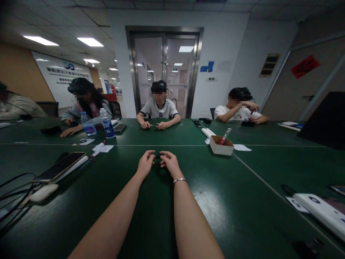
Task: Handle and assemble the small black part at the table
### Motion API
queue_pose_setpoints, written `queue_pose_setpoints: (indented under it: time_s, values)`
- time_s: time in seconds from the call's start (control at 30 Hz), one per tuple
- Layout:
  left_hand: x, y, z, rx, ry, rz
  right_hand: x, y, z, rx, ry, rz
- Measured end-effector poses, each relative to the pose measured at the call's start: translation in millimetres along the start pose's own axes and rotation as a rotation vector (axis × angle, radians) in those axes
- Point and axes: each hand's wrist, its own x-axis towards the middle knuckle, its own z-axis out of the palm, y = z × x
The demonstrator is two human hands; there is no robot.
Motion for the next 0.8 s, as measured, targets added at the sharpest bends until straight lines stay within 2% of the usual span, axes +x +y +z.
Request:
queue_pose_setpoints:
  time_s: [0.17,0.37,0.5,0.63,0.8]
  values:
    - [-0.4,1.7,0.6,0.025,-0.001,-0.024,-1.0,-1.5,0.8,-0.006,0.016,0.006]
    - [-1.5,2.9,0.7,-0.027,-0.024,0.023,-2.3,-3.0,2.1,-0.013,0.017,0.003]
    - [-1.8,3.7,0.4,0.007,0.005,-0.008,-2.1,-3.4,1.9,-0.012,0.02,0.003]
    - [0.5,0.9,3.0,-0.077,0.034,0.002,-1.3,-2.1,0.9,0.019,0.017,0.007]
    - [1.9,-1.6,3.7,-0.076,0.016,0.01,-0.8,-1.2,0.1,0.028,0.021,0.004]
